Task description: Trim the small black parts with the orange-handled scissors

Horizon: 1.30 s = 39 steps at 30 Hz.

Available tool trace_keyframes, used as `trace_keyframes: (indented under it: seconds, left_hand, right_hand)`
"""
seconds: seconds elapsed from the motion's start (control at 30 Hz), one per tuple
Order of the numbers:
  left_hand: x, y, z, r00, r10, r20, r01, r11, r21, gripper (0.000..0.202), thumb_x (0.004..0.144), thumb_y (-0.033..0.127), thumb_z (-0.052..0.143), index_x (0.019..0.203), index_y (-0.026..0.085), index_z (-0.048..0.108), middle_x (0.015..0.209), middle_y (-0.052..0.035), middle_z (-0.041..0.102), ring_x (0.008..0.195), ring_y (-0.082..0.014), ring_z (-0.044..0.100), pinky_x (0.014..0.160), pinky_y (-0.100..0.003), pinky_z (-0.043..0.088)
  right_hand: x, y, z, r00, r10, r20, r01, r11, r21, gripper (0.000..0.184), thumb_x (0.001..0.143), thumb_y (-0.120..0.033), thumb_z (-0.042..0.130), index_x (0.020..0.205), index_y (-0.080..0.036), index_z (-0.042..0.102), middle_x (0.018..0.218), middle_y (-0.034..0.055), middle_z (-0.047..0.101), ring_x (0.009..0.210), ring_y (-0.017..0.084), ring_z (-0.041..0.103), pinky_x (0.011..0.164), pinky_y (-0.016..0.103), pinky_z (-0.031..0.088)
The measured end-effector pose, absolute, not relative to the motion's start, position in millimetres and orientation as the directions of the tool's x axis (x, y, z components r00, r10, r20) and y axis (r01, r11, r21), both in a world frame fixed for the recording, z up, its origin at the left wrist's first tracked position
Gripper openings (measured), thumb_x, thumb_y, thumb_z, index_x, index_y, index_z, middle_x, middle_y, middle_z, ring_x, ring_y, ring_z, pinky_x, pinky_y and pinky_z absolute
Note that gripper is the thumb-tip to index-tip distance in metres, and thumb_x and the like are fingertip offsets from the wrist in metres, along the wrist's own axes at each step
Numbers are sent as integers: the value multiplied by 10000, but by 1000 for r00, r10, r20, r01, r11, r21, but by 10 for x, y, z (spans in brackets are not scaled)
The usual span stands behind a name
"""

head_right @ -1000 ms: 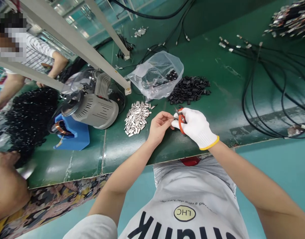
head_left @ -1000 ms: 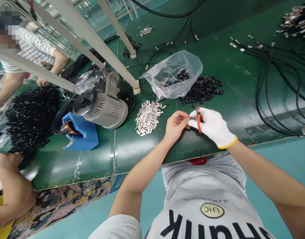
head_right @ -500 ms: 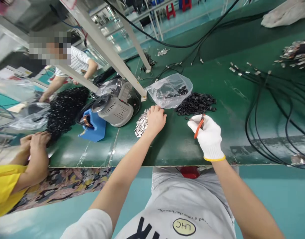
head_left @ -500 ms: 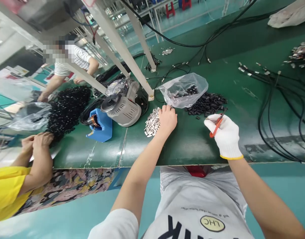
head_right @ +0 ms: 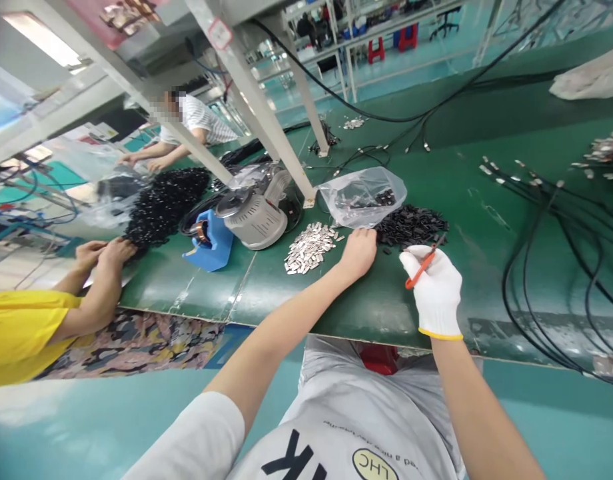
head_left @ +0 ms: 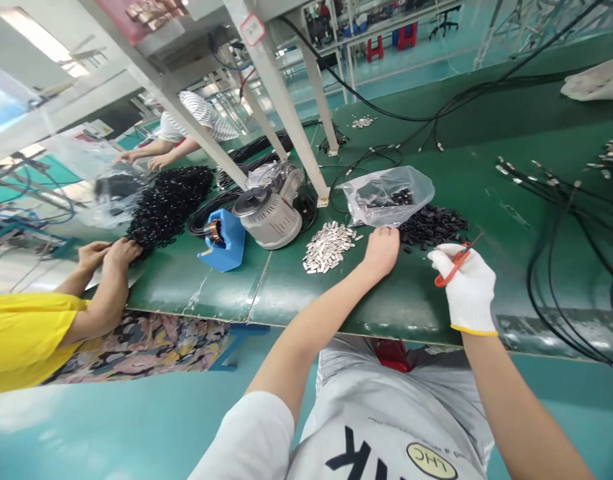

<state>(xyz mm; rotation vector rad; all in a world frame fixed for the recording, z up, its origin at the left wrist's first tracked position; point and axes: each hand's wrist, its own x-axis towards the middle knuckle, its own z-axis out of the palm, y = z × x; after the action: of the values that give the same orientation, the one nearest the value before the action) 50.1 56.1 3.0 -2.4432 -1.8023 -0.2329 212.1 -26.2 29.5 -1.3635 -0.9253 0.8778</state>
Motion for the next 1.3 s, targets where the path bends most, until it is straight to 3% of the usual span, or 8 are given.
trace_keyframes:
  seconds: [0.2, 0.33, 0.43, 0.5, 0.7, 0.87, 1.03, 1.3]
  left_hand:
    - [538, 483, 26, 308, 915, 260, 915, -360, 181, 268, 1005, 153, 372, 1165, 119, 585, 1155, -166, 651, 1087, -285, 590, 891, -396, 459]
    - [362, 214, 157, 319, 919, 230, 770, -393, 502, 199, 1012, 218, 414, 1080, 154, 590, 1048, -102, 689, 982, -212, 614, 901, -333, 460]
    - [274, 2, 215, 342, 934, 100, 572, -291, 767, 295, 1047, 364, 389, 925, 179, 583, 827, -33, 675, 800, -164, 622, 792, -284, 458]
    - [252, -79, 219, 368, 929, 33, 487, -223, 845, 402, 1052, 455, 365, 834, 184, 566, 730, -8, 640, 726, -148, 609, 740, -270, 441]
    - [235, -15, 130, 386, 922, -29, 352, -118, 929, 378, 1014, 436, 440, 761, 175, 545, 668, 15, 597, 665, -112, 556, 698, -241, 412]
    - [195, 141, 85, 455, 882, -126, 178, 49, 983, 257, 934, 397, 553, 817, 169, 548, 675, 28, 590, 593, -82, 509, 598, -206, 382]
    - [135, 185, 161, 454, 860, -231, 40, 240, 970, 173, 845, 305, 606, 765, 170, 535, 627, 30, 560, 539, -73, 490, 525, -193, 359]
    - [-24, 119, 220, 633, 652, -418, -121, 617, 778, 141, 768, 253, 684, 766, 141, 599, 593, -15, 566, 483, -94, 491, 456, -222, 295]
  right_hand:
    - [2132, -296, 167, 378, 923, 77, 191, 4, -982, 396, 776, -513, 805, 1080, -265, 752, 1033, 61, 759, 923, 302, 722, 880, 514, 575]
    - [2143, -266, 66, 233, 963, 139, 370, 45, -928, 370, 800, -459, 770, 1101, -245, 742, 1028, 58, 764, 931, 266, 711, 913, 454, 553]
    - [2116, -259, 67, 95, 959, 268, 607, 157, -779, 287, 843, -413, 697, 1059, -226, 728, 985, 63, 751, 908, 250, 689, 882, 413, 534]
    - [2085, -253, 101, -1, 931, 366, 714, 257, -652, 218, 873, -362, 651, 1018, -210, 711, 995, 77, 737, 922, 253, 674, 855, 394, 527]
    - [2011, -234, 167, -245, 801, 546, 792, 490, -363, 180, 850, -145, 600, 995, -199, 691, 968, 67, 745, 959, 257, 645, 1003, 435, 510]
    - [2018, -210, 65, -243, 701, 671, 762, 565, -315, 362, 806, -80, 592, 1132, -207, 683, 1040, 44, 761, 1005, 233, 668, 1174, 485, 439]
    - [2015, -155, 34, -306, 625, 718, 706, 655, -270, 486, 767, -41, 563, 1205, -236, 641, 1069, 22, 765, 996, 216, 688, 1187, 522, 445]
    - [1934, -109, 35, -397, 573, 717, 604, 751, -266, 540, 791, -67, 538, 1285, -274, 601, 1130, 21, 761, 998, 209, 712, 1169, 572, 447]
